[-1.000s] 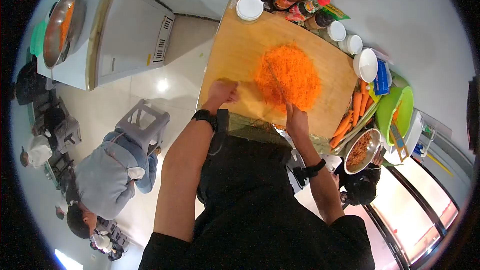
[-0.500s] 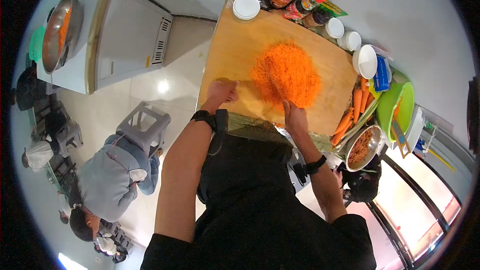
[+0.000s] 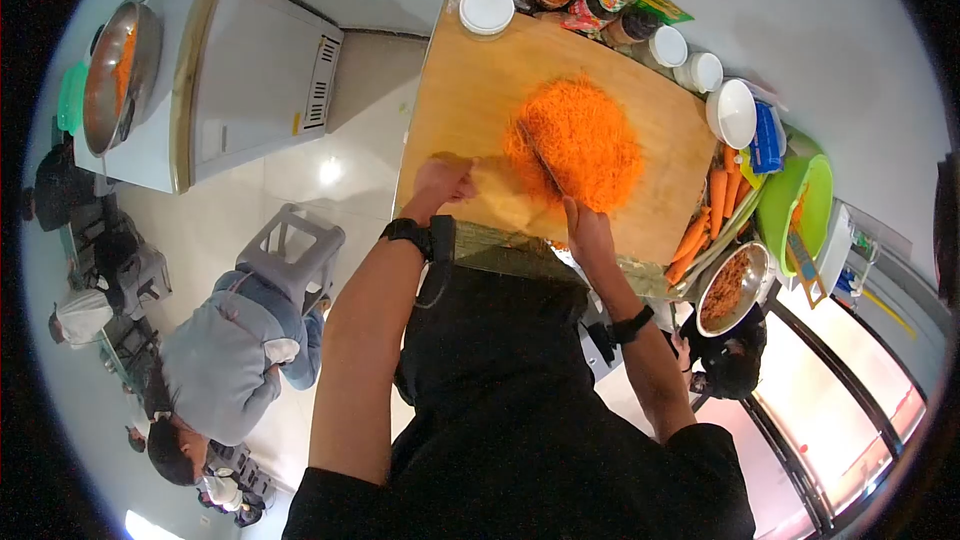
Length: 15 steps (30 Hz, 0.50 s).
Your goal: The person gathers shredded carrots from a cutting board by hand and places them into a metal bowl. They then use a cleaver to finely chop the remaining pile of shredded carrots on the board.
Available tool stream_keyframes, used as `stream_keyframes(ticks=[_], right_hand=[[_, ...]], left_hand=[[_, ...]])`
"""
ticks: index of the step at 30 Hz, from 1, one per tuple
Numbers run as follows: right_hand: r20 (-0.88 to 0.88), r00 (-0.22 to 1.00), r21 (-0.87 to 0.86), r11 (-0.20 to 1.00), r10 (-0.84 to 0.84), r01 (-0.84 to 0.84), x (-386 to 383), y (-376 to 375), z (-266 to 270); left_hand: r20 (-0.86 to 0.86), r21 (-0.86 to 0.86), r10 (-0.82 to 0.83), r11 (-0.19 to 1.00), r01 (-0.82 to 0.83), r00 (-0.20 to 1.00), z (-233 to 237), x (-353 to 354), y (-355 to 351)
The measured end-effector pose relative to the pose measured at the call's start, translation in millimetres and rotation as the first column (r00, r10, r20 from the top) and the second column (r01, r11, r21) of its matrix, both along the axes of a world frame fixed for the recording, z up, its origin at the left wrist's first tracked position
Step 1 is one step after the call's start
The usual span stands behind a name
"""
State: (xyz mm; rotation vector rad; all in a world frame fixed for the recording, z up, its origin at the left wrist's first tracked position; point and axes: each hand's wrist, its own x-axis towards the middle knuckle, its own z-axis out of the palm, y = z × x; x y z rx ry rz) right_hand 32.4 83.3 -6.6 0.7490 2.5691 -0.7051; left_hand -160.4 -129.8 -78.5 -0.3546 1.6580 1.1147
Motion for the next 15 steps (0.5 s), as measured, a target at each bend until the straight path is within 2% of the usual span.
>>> stream_keyframes(ticks=[1, 3, 5, 7, 8, 10, 12, 13, 15], right_hand=[[-0.002, 1.0, -0.01, 1.0, -0.012, 0.012, -5.0, -1.1, 6.8], [0.028, 0.998, -0.061, 0.996, -0.065, 0.067, -4.4, -6.5, 19.6], [0.051, 0.992, -0.103, 0.987, -0.12, 0.124, -1.9, -7.0, 13.5], [-0.075, 0.997, -0.07, 0.997, -0.03, 0.024, 0.8, -6.4, -0.5], [-0.082, 0.996, -0.067, 0.997, -0.029, 0.024, 3.4, -2.1, -4.2], [-0.066, 0.981, 0.045, 0.983, 0.181, -0.179, 4.7, -2.7, 10.7], [-0.055, 0.967, 0.04, 0.969, 0.247, -0.245, 12.8, -3.4, 3.1], [-0.048, 0.95, 0.04, 0.951, 0.308, -0.306, 16.8, -3.7, -3.2], [-0.029, 0.97, 0.007, 0.97, 0.243, -0.243, 20.3, -4.6, -17.3]], left_hand=[[-0.004, -0.002, 0.002, 1.0, -0.002, 1.0, -8.0, -0.4, -2.2], [-0.055, 0.112, -0.003, 0.994, 0.009, 0.998, -26.1, 7.3, -10.8], [-0.038, 0.1, -0.009, 0.995, 0.012, 0.999, -43.5, 5.7, -14.1], [-0.021, 0.096, -0.024, 0.995, 0.026, 0.999, -42.5, 7.9, -10.4], [-0.041, 0.048, -0.043, 0.998, 0.045, 0.998, -41.8, 7.6, -9.8], [-0.048, -0.01, -0.057, 0.998, 0.056, 0.997, -29.9, 10.2, -10.3], [0.025, 0.091, 0.077, 0.993, -0.079, 0.997, -24.9, 9.5, -7.8], [0.025, 0.091, 0.075, 0.993, -0.077, 0.997, -30.3, 7.7, -8.9], [-0.026, -0.048, -0.102, 0.994, 0.1, 0.994, -33.1, 6.7, -8.2]])
